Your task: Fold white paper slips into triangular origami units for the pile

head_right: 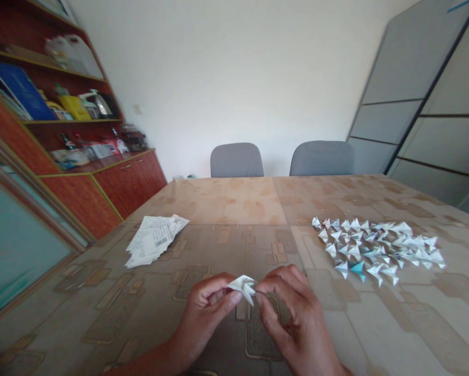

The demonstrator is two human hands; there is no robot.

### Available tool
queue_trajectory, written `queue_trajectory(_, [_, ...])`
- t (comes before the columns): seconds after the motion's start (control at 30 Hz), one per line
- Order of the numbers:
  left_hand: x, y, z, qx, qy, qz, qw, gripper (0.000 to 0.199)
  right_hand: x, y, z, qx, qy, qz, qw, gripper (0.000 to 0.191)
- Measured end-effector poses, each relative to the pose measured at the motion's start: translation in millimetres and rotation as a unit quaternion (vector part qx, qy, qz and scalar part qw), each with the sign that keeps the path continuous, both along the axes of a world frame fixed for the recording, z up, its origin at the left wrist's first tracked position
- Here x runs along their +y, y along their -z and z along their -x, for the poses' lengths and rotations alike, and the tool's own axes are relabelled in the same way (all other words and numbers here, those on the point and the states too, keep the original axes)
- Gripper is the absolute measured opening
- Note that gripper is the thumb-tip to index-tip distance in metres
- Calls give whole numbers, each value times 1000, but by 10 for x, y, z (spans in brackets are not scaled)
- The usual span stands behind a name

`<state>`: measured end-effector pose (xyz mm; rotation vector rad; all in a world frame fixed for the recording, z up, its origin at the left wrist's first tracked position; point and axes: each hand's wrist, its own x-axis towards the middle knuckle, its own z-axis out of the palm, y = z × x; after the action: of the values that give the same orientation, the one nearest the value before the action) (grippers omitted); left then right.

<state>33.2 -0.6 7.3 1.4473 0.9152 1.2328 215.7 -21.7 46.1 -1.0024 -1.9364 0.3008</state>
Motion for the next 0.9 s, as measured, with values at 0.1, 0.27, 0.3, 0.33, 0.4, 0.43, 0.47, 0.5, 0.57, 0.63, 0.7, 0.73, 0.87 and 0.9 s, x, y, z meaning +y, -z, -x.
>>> queue_trajectory(0.1, [9,-84,29,37,-49,-80,995,9,8,-5,4,-10,0,-9,1000,11])
queue_trajectory(0.27, [31,-162,32,46,-76,-107,990,8,5,-14,-9,-19,6,-6,1000,12])
queue_trajectory(0.3, [34,-155,23,23,-83,-82,993,6,5,-13,-12,-17,12,-6,1000,13])
queue_trajectory(0.33, [35,-145,12,-3,-87,-50,995,5,5,-12,-14,-15,18,-6,1000,13])
queue_trajectory(0.4, [32,-130,-11,-49,-76,7,996,7,7,-9,-15,-11,29,-7,999,13])
queue_trajectory(0.43, [28,-129,-22,-63,-67,26,995,8,8,-9,-14,-12,33,-6,999,13])
queue_trajectory(0.47, [23,-132,-30,-70,-60,37,995,9,9,-10,-13,-13,35,-5,999,14])
queue_trajectory(0.5, [18,-139,-36,-73,-57,42,995,9,9,-12,-12,-14,36,-4,999,14])
queue_trajectory(0.57, [9,-153,-39,-71,-54,41,995,7,8,-17,-11,-18,34,-6,999,14])
queue_trajectory(0.63, [4,-160,-37,-66,-55,38,996,7,6,-19,-14,-21,31,-7,999,15])
queue_trajectory(0.7, [4,-157,-35,-55,-58,36,996,6,2,-17,-19,-23,25,-5,999,14])
queue_trajectory(0.73, [4,-153,-36,-45,-62,34,996,7,0,-13,-21,-26,19,-3,999,13])
queue_trajectory(0.87, [-12,-133,-50,12,-83,12,996,6,2,15,-12,-46,-16,-13,999,12])
queue_trajectory(0.9, [-21,-126,-54,25,-83,2,996,7,6,24,-5,-52,-22,-15,998,12])
